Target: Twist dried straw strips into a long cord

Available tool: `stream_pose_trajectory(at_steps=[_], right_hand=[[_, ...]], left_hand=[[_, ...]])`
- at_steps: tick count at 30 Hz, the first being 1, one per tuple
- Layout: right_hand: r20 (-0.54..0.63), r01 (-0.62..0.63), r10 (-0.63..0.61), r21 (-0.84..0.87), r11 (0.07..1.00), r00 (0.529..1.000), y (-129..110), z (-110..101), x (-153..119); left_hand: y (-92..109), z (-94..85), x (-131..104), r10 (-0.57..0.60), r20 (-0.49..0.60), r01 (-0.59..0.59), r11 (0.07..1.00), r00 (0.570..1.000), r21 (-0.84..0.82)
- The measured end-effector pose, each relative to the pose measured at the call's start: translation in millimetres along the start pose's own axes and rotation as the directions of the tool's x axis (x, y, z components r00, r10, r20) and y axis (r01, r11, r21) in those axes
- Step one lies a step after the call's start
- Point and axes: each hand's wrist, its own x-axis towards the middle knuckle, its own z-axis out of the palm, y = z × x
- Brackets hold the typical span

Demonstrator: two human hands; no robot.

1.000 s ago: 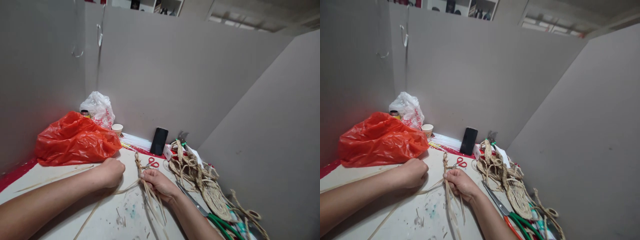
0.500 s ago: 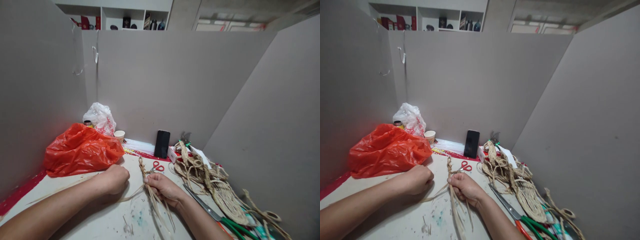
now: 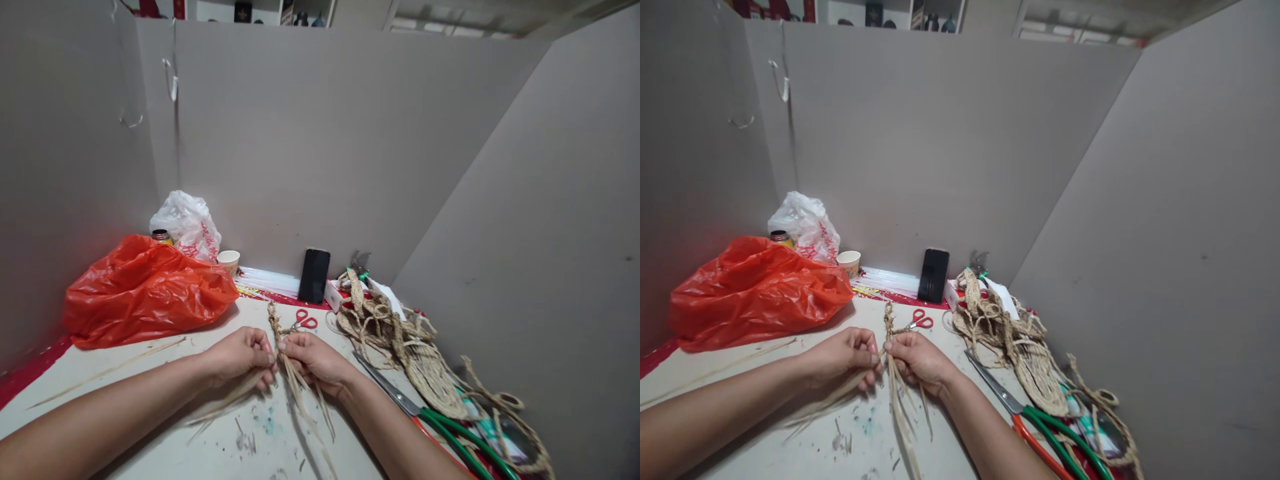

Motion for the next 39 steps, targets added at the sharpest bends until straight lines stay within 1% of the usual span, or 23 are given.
stream_pose_trajectory(at_steps=[4,9,11,14,16,18,21,24,27,30,33,39], right_hand=[[-0.003,0.002,-0.002,0.013,1.000,1.000,0.1,0.6,0.4],[-0.005,0.001,-0.001,0.036,0.999,1.000,0.1,1.0,0.2],[-0.010,0.001,0.000,0.029,1.000,1.000,0.2,1.2,0.0],[-0.016,0.014,-0.014,0.016,1.000,1.000,0.6,2.3,0.1],[-0.013,0.018,-0.018,-0.002,1.000,1.000,1.2,3.8,0.7],[-0.022,0.024,-0.025,-0.021,0.999,0.999,1.9,5.7,1.4],[-0.066,0.040,-0.043,-0.045,0.998,0.997,2.1,8.7,1.9],[-0.118,0.053,-0.062,-0.076,0.996,0.991,0.6,11.0,0.9],[-0.147,0.063,-0.074,-0.079,0.995,0.986,-1.4,12.4,-0.5],[-0.166,0.058,-0.064,-0.044,0.997,0.984,-1.7,13.1,-0.4],[-0.200,0.056,-0.057,-0.011,0.998,0.978,0.1,13.9,1.1],[-0.271,0.024,-0.012,0.040,0.999,0.962,4.9,20.3,3.2]], left_hand=[[6.5,-3.8,3.8,0.007,-0.070,0.000,0.996,0.998,0.087],[5.6,-5.1,5.7,-0.029,-0.057,0.035,0.994,0.998,0.107],[2.7,-4.2,6.2,-0.051,-0.046,0.054,0.997,0.998,0.057],[-1.2,-2.5,6.8,-0.070,-0.023,0.068,0.995,0.997,-0.070],[-2.5,-2.1,7.4,-0.085,-0.010,0.084,0.994,0.996,-0.073],[-2.7,-2.6,8.0,-0.110,-0.024,0.110,0.994,0.994,-0.021],[-1.5,-4.5,8.5,-0.104,-0.063,0.107,0.992,0.993,0.062],[0.6,-6.4,7.8,-0.060,-0.069,0.069,0.989,0.996,0.130],[2.5,-7.7,7.5,-0.041,-0.081,0.053,0.986,0.996,0.160],[3.3,-8.7,8.2,-0.040,-0.087,0.053,0.986,0.995,0.157],[2.9,-9.4,9.1,-0.039,-0.089,0.050,0.991,0.995,0.120],[1.3,-9.9,11.5,-0.091,-0.124,0.098,0.994,0.988,0.054]])
